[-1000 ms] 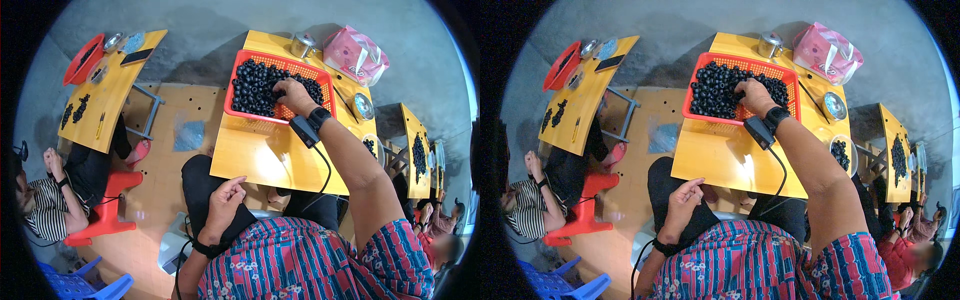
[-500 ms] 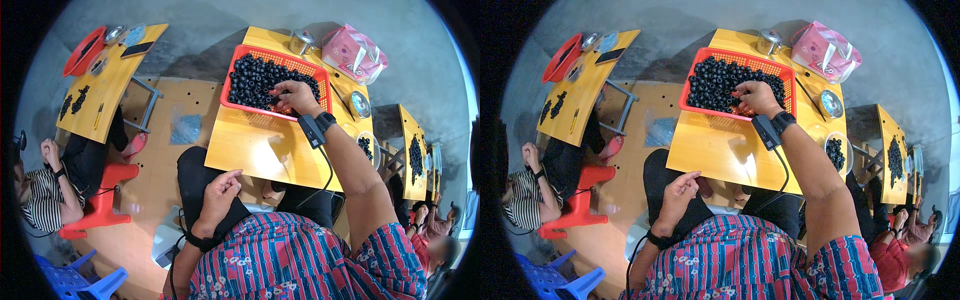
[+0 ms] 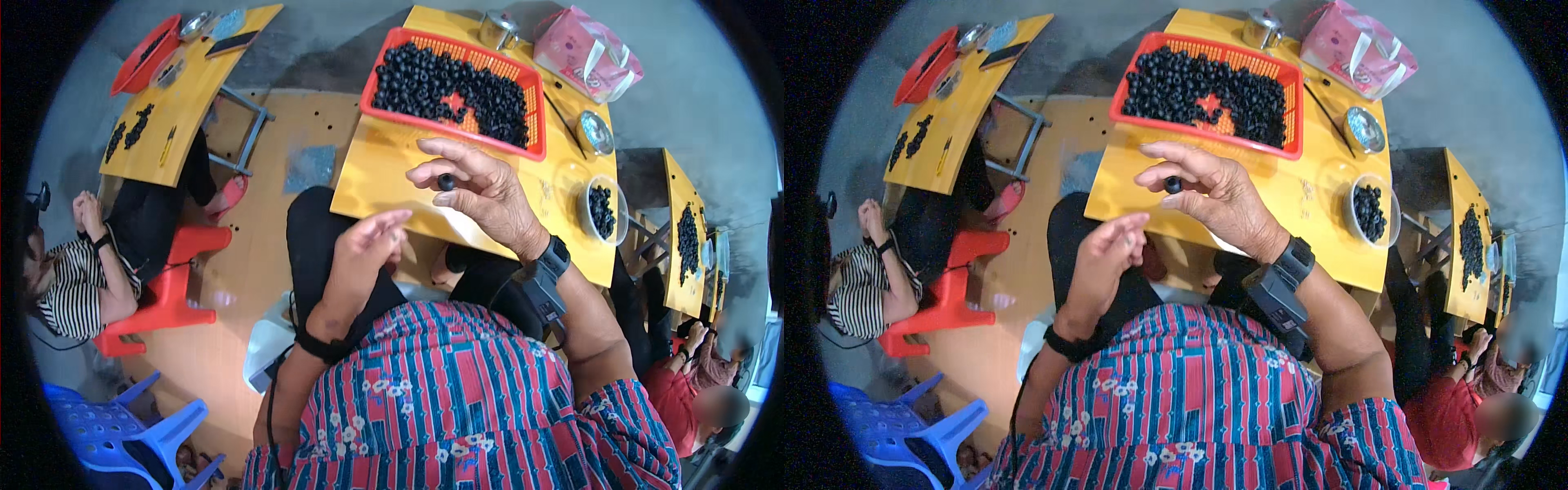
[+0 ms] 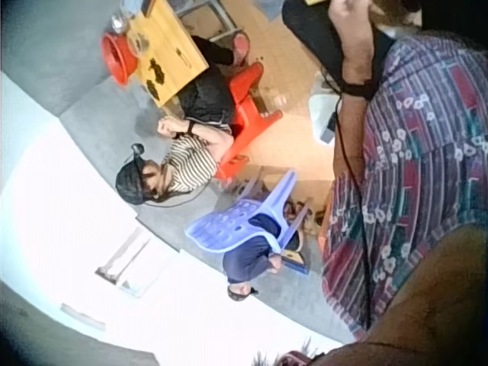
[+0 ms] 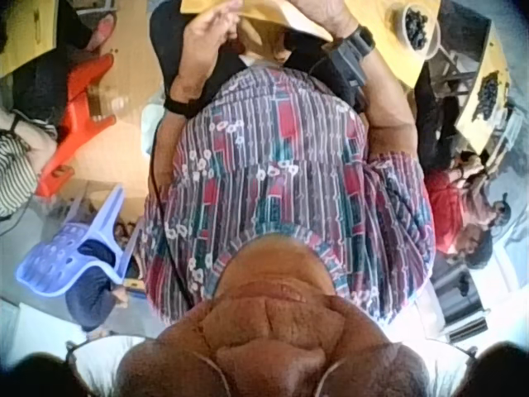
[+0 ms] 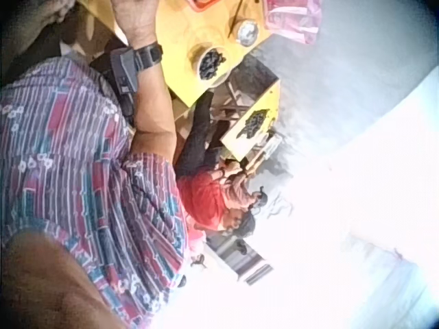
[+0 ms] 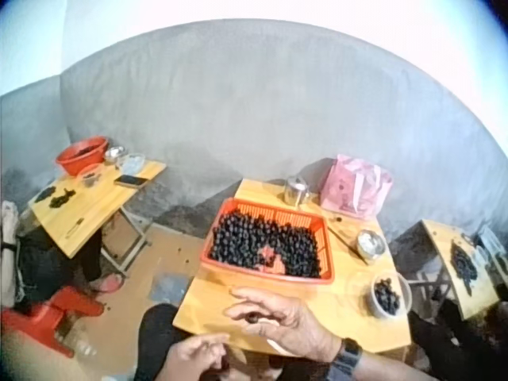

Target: Assembling small black rubber or plastic industrial components at a production table.

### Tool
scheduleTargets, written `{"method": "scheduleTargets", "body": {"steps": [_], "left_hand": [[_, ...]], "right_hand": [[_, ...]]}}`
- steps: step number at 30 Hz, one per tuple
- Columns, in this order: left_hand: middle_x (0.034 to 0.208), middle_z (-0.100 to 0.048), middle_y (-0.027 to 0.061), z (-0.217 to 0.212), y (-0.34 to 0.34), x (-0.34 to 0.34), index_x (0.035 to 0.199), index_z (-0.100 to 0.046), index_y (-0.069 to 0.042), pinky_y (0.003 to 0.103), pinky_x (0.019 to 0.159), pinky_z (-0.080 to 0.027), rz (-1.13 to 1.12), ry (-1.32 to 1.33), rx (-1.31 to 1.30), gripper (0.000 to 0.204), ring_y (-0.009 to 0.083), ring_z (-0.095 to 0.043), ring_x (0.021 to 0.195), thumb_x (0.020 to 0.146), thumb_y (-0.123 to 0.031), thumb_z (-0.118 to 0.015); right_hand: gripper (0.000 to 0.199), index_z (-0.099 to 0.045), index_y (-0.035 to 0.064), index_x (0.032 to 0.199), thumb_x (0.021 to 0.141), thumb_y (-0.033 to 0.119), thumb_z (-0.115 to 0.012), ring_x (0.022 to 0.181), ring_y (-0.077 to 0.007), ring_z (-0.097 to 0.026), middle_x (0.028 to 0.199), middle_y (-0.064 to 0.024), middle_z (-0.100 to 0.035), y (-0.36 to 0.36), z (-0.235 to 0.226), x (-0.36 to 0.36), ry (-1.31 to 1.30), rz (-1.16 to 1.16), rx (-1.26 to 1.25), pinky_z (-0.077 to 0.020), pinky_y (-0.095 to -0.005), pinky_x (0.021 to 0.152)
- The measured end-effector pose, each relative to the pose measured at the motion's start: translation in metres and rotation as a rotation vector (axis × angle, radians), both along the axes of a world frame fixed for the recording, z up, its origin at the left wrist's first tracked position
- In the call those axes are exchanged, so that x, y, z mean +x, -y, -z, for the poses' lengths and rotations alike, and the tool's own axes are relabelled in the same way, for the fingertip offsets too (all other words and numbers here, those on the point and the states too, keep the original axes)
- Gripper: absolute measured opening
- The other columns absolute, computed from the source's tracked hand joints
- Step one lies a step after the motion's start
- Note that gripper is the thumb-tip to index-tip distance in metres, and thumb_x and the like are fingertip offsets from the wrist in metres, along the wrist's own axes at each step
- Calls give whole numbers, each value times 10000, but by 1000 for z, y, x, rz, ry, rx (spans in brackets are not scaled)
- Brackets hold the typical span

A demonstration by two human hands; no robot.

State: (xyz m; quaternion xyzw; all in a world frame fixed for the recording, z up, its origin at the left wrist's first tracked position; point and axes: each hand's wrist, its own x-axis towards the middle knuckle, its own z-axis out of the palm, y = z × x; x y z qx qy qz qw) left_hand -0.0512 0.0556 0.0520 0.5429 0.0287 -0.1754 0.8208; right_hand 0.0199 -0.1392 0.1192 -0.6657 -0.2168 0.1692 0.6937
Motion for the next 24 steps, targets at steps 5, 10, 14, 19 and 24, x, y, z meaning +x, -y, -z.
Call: {"method": "scheduleTargets", "body": {"steps": [5,10,14,19,24], "left_hand": [[895,-577,10,1,10,-5,1138,-577,-26,243,725,-469,32,-27,-294,259,87,-526,761,950,-201,-542],[879,-579,-3,11,15,-12,1097,-589,-55,261,722,-481,72,-54,-390,207,88,-531,759,942,-188,-552],[901,-587,-1,14,20,-13,1094,-580,-56,277,729,-496,79,-66,-440,195,97,-552,785,939,-170,-552],[1001,-589,23,17,17,-11,1174,-519,-54,288,759,-506,115,-84,-432,246,118,-587,873,948,-150,-522],[893,-553,8,-8,25,-12,1117,-535,-27,256,702,-437,42,-141,-374,215,88,-497,763,945,-157,-530]], "right_hand": [[467,-508,52,1292,839,-28,-589,976,-121,-592,1099,-70,-637,-7,7,-24,29,-114,26,-487,-278,878],[358,-608,59,1182,832,-14,-603,909,-151,-616,1061,-83,-640,-8,25,-38,149,-168,-43,-509,-272,803],[340,-621,49,1162,830,-18,-599,909,-168,-619,1068,-101,-629,-3,26,-41,157,-196,-12,-509,-274,793],[314,-618,31,1163,849,18,-605,986,-184,-615,1114,-111,-620,1,25,-44,94,-150,-38,-499,-290,846],[239,-645,-3,1061,823,8,-625,840,-130,-628,1032,-97,-621,2,37,-48,-1,-62,138,-531,-231,719]]}}
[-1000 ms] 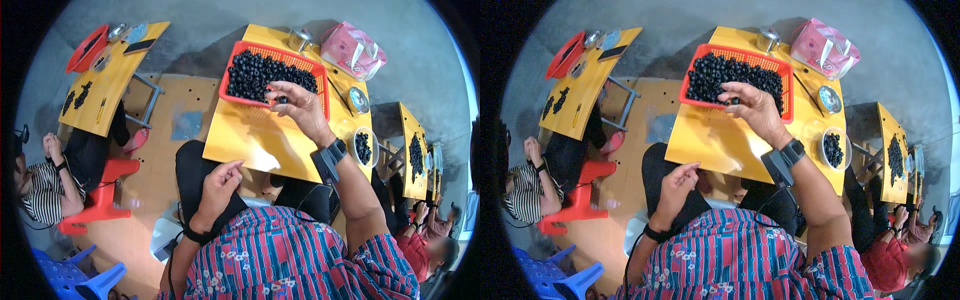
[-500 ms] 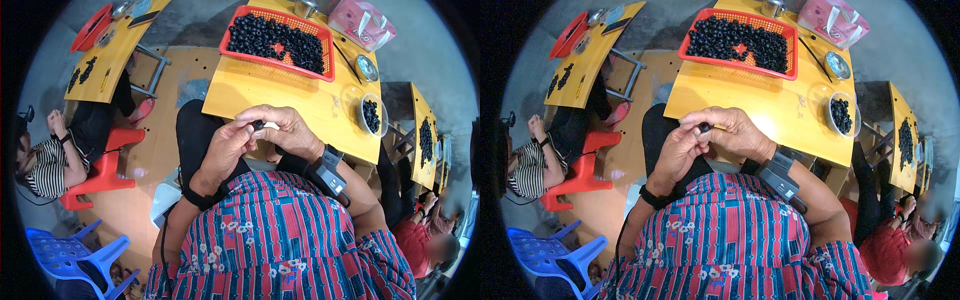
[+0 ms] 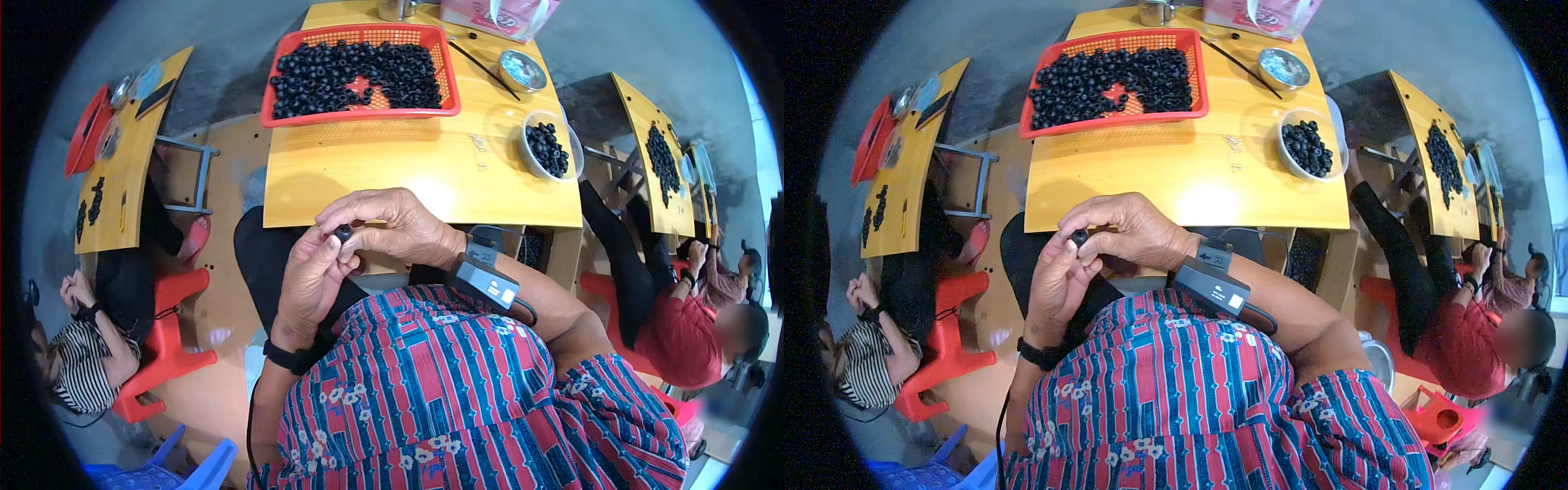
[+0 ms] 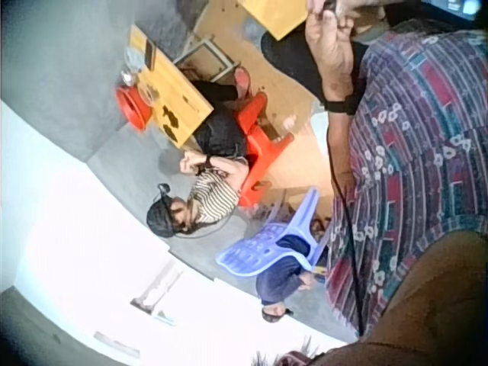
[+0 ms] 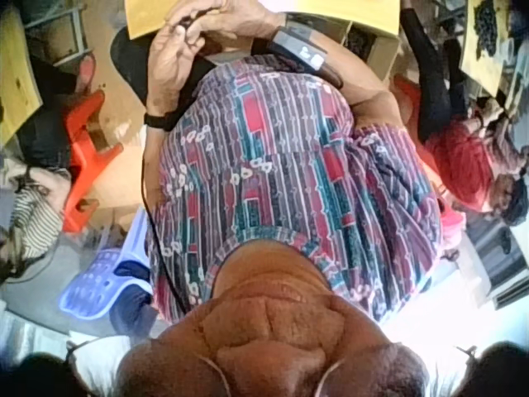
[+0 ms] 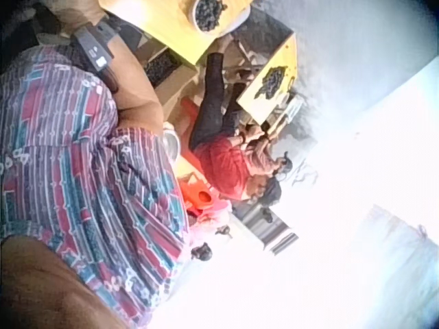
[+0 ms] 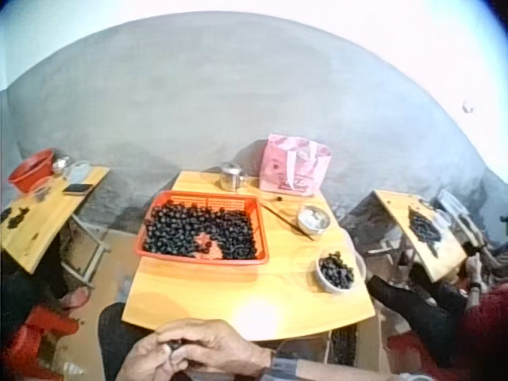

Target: Assembling small black rubber or plastic industrial components at a production table.

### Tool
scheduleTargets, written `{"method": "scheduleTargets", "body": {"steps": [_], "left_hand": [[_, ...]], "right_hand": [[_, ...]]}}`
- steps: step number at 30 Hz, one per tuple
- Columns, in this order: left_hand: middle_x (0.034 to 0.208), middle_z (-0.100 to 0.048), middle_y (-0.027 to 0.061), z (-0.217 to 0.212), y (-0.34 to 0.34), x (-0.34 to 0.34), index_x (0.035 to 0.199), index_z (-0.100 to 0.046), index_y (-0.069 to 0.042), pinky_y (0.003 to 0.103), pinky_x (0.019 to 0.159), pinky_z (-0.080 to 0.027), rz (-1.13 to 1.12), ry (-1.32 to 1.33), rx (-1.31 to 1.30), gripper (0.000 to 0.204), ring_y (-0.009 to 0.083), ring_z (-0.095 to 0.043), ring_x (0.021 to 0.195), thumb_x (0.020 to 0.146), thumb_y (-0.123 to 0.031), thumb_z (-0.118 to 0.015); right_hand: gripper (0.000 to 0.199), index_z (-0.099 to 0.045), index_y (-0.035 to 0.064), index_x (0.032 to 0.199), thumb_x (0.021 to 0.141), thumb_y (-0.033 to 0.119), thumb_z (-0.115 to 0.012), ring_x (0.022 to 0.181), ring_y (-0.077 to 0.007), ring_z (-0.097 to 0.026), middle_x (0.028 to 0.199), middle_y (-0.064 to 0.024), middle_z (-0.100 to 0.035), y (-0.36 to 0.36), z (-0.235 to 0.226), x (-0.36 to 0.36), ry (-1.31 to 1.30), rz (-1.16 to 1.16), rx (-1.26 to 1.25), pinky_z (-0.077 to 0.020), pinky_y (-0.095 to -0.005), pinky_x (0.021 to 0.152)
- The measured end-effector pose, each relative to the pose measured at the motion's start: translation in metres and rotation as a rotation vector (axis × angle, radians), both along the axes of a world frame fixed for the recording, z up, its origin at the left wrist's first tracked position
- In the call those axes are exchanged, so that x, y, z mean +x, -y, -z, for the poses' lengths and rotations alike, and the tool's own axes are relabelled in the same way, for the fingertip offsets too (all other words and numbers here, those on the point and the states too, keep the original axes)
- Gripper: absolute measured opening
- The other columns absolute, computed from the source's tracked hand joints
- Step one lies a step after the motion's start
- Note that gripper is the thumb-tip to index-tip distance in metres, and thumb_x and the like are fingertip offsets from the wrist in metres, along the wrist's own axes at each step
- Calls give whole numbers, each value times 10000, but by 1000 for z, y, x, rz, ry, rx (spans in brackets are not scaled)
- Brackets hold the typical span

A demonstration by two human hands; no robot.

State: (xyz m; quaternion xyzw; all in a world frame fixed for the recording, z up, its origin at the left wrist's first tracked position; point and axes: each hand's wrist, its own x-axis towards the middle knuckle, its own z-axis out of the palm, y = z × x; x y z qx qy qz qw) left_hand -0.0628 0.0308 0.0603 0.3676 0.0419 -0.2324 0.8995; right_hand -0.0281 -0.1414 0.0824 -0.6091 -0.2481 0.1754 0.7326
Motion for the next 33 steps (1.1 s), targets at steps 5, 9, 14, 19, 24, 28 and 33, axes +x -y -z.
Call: {"method": "scheduleTargets", "body": {"steps": [5,9,14,19,24,28,33], "left_hand": [[896,-552,7,24,3,4,1122,-542,-26,248,687,-451,90,95,-51,198,83,-519,768,934,-81,-511],[930,-548,12,18,10,-1,1148,-515,-52,269,726,-490,91,73,-56,207,100,-548,825,952,-102,-473],[1017,-558,55,13,35,-27,1185,-470,-58,288,803,-498,247,-205,41,239,132,-574,876,968,-152,-431],[941,-577,65,30,32,-9,1069,-533,-15,262,769,-505,631,76,444,176,135,-582,879,949,-108,-443],[957,-572,65,31,21,-15,1082,-531,-16,280,810,-505,504,-130,251,185,137,-579,886,965,-113,-426],[1003,-571,87,33,17,-10,1115,-520,-3,321,863,-497,334,-164,56,225,175,-580,938,982,-136,-399],[1102,-561,134,28,9,-5,1210,-467,26,359,948,-465,218,-127,-116,284,218,-566,1049,981,-122,-387]], "right_hand": [[149,-654,-49,974,838,-48,-594,868,-153,-638,1030,-119,-618,10,1,-6,96,106,-23,-554,-264,729],[126,-663,-41,946,852,-54,-580,860,-135,-633,1014,-111,-623,14,5,-10,47,59,-21,-546,-255,730],[384,-623,36,1072,988,340,-404,871,-121,-610,1002,-84,-636,-2,21,-48,-863,251,268,-513,-221,714],[635,-584,-45,1043,962,539,-346,644,-132,-602,820,-97,-645,14,93,-53,-1134,-100,387,-492,-235,529],[568,-592,-3,993,964,518,-366,664,-129,-575,793,-60,-610,15,67,-49,-1181,-217,494,-493,-243,576],[503,-563,-7,1096,979,452,-392,823,-139,-576,955,-77,-613,14,73,-46,-1056,-155,759,-501,-271,695],[396,-540,-3,1184,979,326,-457,901,-157,-595,1029,-82,-611,17,49,-48,-776,231,308,-511,-295,820]]}}
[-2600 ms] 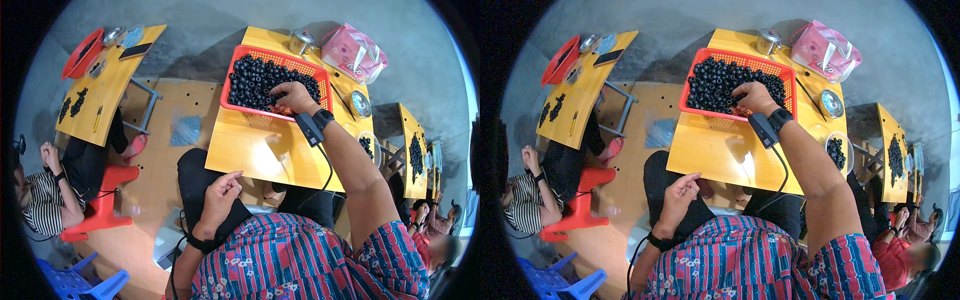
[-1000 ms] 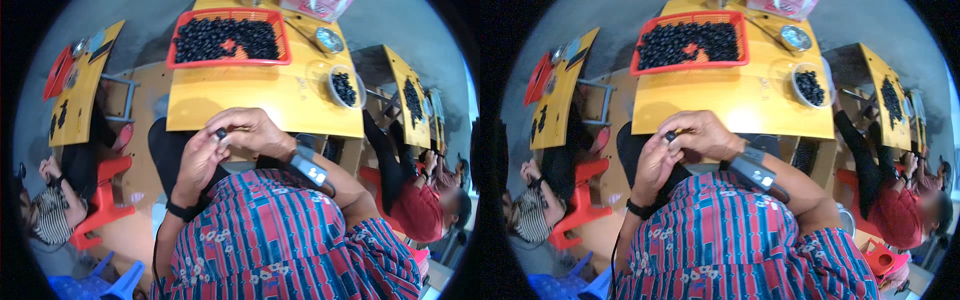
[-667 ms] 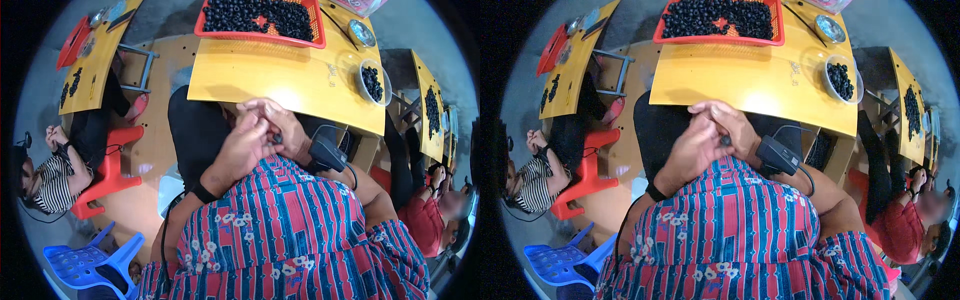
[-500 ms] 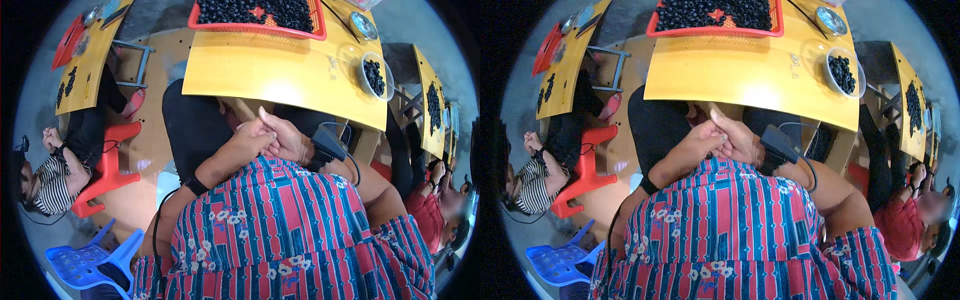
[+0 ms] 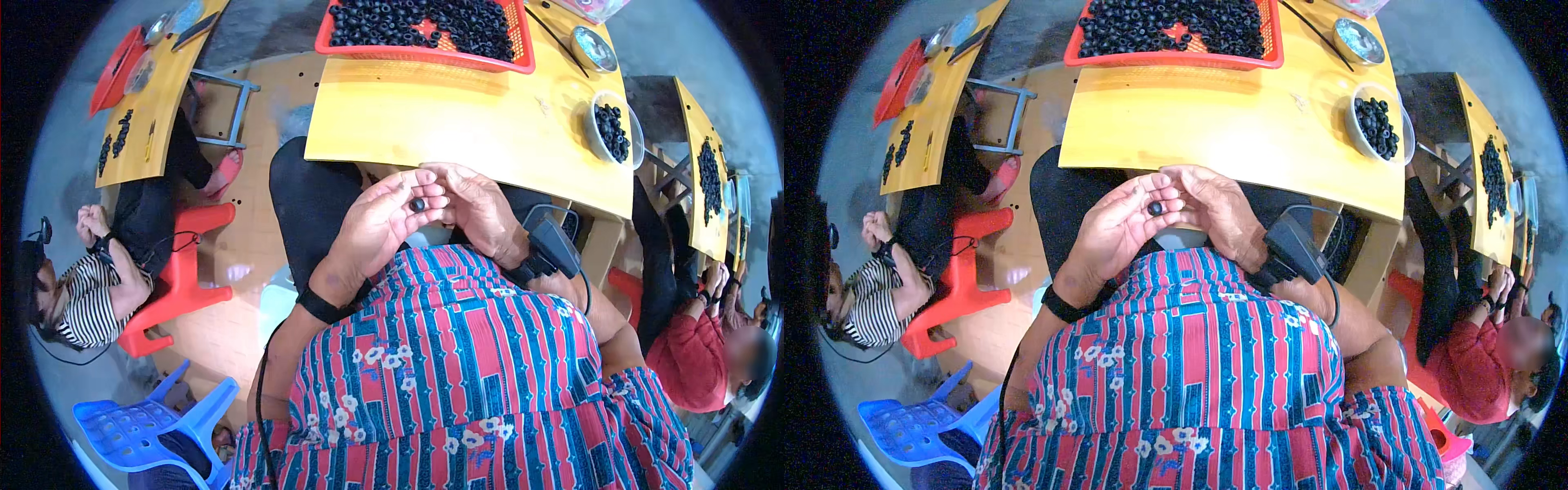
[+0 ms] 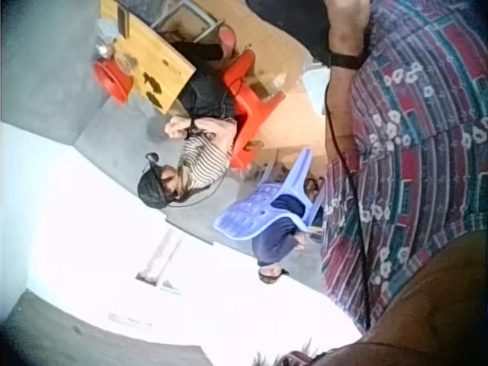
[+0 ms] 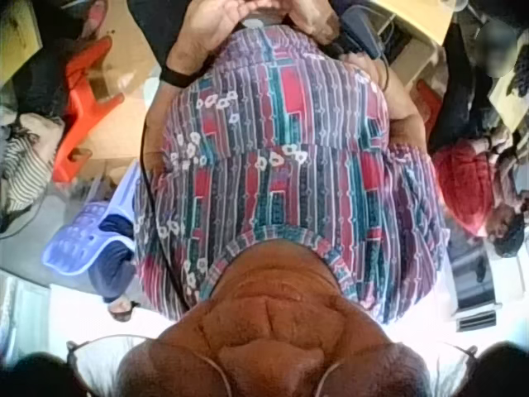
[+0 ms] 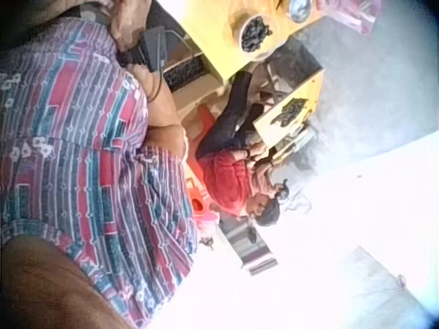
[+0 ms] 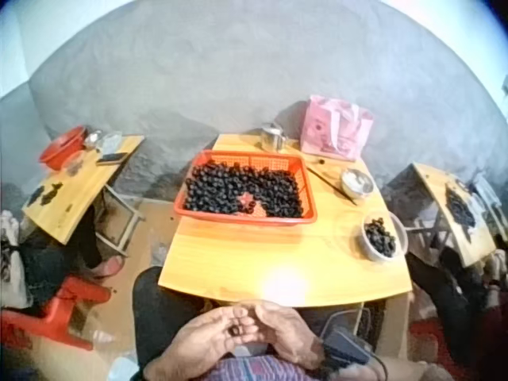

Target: Assembling small black rubber or plastic industrial components at a production table.

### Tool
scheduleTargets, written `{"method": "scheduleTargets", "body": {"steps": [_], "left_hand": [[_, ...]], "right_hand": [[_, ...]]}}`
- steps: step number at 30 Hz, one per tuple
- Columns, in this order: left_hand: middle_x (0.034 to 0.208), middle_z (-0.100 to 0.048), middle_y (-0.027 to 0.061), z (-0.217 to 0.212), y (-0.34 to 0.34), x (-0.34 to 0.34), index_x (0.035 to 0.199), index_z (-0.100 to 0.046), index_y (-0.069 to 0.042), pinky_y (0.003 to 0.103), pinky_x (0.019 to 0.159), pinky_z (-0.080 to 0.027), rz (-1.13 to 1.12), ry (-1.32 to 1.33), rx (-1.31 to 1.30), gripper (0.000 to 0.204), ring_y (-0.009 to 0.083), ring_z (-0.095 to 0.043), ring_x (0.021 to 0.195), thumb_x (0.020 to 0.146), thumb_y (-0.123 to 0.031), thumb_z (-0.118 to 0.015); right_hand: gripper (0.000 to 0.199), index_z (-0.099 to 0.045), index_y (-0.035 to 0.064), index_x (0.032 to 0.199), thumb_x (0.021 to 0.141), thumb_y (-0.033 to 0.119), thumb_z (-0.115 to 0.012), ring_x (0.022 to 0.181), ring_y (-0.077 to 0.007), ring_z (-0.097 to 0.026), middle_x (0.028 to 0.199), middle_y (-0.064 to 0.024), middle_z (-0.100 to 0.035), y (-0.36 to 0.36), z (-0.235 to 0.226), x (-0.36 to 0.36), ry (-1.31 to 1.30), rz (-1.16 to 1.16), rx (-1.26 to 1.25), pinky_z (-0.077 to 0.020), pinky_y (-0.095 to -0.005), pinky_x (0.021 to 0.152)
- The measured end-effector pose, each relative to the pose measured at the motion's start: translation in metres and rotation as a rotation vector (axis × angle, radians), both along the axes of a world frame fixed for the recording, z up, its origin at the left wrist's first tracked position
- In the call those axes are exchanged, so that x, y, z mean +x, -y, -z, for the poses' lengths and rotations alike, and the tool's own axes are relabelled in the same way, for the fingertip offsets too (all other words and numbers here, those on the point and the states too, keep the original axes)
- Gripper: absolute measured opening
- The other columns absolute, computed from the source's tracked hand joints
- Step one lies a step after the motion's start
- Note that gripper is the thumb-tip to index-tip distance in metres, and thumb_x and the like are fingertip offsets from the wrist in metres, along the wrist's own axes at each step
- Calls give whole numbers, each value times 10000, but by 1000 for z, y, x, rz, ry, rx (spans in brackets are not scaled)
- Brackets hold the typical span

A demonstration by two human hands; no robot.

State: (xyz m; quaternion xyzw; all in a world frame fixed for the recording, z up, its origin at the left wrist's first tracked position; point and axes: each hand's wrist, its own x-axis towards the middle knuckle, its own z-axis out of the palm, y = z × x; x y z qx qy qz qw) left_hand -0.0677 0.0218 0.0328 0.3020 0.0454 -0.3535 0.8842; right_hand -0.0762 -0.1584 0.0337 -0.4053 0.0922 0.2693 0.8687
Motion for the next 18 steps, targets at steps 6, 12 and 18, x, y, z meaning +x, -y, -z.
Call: {"method": "scheduleTargets", "body": {"steps": [6,12,18], "left_hand": [[1151,-540,148,-2,0,1,1262,-406,18,358,989,-437,-95,77,-25,311,223,-548,1091,965,-76,-411],[1185,-519,156,-2,0,-1,1278,-385,17,350,986,-437,-173,95,11,333,220,-540,1111,950,-33,-416],[1220,-500,155,1,2,-1,1305,-367,23,340,983,-424,-162,139,56,367,221,-503,1163,942,-15,-409]], "right_hand": [[300,-603,39,1149,851,8,-622,826,-85,-542,950,-17,-580,3,-10,-2,286,203,-312,-464,-232,733],[282,-714,92,981,713,5,-723,693,-120,-446,742,-1,-548,-8,-26,5,734,59,-801,-412,-252,649],[329,-720,121,984,662,66,-764,694,-165,-451,707,-17,-541,-6,-28,14,896,6,-945,-427,-287,649]]}}
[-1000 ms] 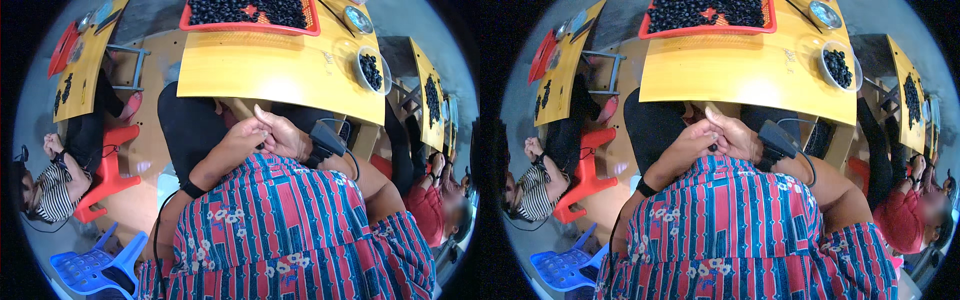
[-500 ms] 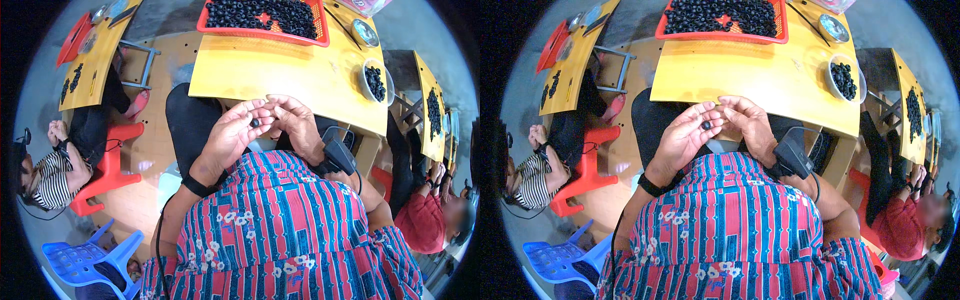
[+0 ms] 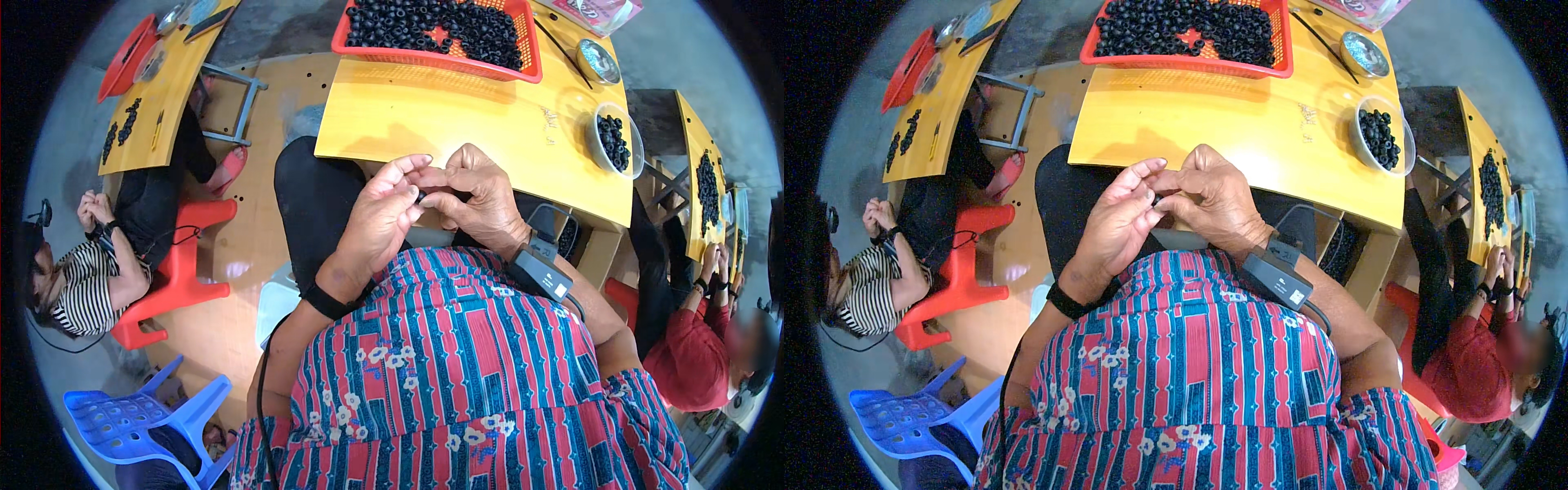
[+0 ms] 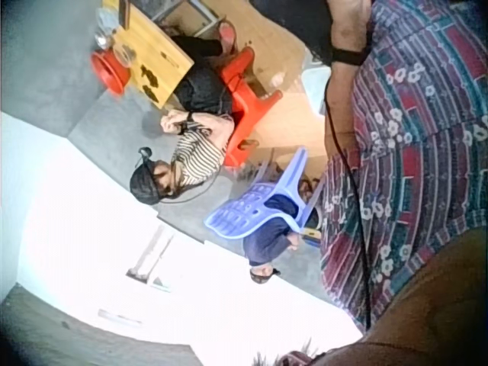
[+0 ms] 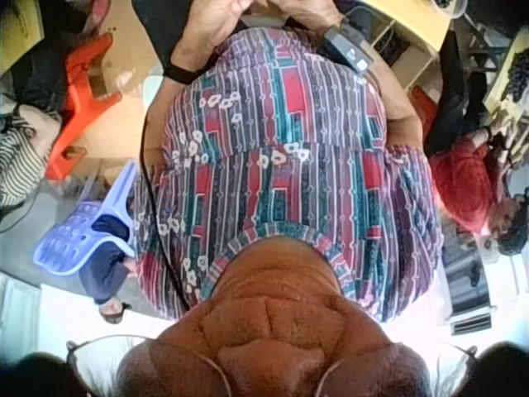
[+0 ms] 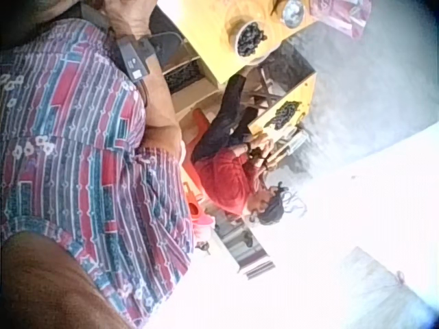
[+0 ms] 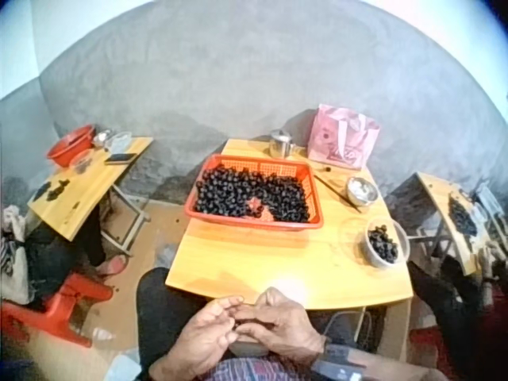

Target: Assembling small black rubber or plastic industrial components at a production table.

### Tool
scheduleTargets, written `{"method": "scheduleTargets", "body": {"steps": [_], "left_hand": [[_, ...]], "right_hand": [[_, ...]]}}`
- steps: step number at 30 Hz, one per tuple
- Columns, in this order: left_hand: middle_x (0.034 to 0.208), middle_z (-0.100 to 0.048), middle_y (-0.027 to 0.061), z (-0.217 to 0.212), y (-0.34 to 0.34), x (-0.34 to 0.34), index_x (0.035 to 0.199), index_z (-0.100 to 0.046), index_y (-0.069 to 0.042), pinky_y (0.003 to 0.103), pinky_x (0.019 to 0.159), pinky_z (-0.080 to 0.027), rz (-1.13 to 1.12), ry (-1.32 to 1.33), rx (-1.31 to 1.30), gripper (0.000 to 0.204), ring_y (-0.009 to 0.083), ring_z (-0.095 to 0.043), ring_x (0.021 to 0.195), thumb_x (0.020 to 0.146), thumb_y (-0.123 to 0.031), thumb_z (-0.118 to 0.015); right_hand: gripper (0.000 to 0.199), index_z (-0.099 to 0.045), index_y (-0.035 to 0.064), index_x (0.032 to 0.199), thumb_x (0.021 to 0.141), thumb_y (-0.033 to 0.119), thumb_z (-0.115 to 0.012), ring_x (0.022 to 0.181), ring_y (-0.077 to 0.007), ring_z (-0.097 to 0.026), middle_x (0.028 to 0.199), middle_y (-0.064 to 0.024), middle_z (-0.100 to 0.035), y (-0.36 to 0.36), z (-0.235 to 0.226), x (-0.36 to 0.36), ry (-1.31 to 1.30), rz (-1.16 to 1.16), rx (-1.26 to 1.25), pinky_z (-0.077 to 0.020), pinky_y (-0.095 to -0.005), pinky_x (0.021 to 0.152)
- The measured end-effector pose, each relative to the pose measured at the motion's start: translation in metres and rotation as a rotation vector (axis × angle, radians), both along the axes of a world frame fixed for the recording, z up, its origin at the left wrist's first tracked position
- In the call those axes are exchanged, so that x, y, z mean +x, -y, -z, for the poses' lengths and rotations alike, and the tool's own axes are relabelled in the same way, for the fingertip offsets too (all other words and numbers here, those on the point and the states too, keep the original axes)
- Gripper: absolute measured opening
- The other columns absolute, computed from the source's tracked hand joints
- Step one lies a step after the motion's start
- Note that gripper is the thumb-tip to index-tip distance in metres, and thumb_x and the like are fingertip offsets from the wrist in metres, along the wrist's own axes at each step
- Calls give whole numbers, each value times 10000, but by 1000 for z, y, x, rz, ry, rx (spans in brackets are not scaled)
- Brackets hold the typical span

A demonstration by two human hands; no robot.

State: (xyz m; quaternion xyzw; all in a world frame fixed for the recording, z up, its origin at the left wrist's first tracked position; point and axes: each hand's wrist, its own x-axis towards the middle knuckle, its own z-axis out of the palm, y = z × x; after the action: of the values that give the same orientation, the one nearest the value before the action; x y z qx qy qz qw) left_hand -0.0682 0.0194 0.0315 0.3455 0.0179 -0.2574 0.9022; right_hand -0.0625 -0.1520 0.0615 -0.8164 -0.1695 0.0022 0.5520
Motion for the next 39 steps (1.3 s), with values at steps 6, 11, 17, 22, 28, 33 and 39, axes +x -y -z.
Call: {"method": "scheduleTargets", "body": {"steps": [6,11,17,22,28,33,39], "left_hand": [[1255,-477,146,-6,-1,1,1327,-352,22,341,987,-414,15,6,-2,398,214,-474,1195,931,5,-390],[1277,-459,140,-12,1,1,1336,-347,14,341,997,-407,22,19,8,418,215,-454,1221,920,19,-388],[1303,-437,138,-12,2,2,1340,-348,2,338,1005,-400,11,40,-7,431,212,-449,1229,913,35,-394],[1321,-432,118,-15,2,1,1331,-371,-32,340,1009,-397,-19,-2,74,426,196,-447,1231,914,48,-403],[1269,-483,122,-12,3,1,1325,-377,-36,334,995,-419,-23,7,109,423,194,-492,1190,914,51,-423],[1230,-515,133,-11,2,1,1324,-373,-26,326,973,-445,-16,13,135,415,205,-529,1146,919,34,-443],[1148,-550,108,-8,-2,1,1301,-386,-2,297,898,-500,39,-20,93,371,176,-591,1012,944,-36,-479]], "right_hand": [[343,-725,157,983,648,109,-784,713,-183,-459,724,-38,-489,3,-1,5,-20,-55,-89,-434,-299,648],[338,-719,148,991,661,110,-780,731,-190,-473,730,-43,-485,5,3,6,-91,-91,-58,-439,-300,667],[270,-708,117,963,699,71,-741,738,-183,-480,719,-45,-497,7,3,8,-81,-90,-16,-427,-291,678],[244,-705,109,959,719,67,-717,732,-179,-475,724,-43,-528,7,2,9,-34,-87,-22,-420,-285,675],[242,-705,109,955,721,49,-716,741,-173,-483,739,-35,-555,6,-3,8,-84,-76,-29,-418,-281,676],[248,-707,110,947,712,32,-724,744,-164,-481,747,-31,-544,7,0,10,-53,-102,31,-419,-279,677],[194,-702,85,954,767,31,-705,772,-106,-518,831,-9,-588,15,11,9,-307,-103,197,-437,-248,706]]}}
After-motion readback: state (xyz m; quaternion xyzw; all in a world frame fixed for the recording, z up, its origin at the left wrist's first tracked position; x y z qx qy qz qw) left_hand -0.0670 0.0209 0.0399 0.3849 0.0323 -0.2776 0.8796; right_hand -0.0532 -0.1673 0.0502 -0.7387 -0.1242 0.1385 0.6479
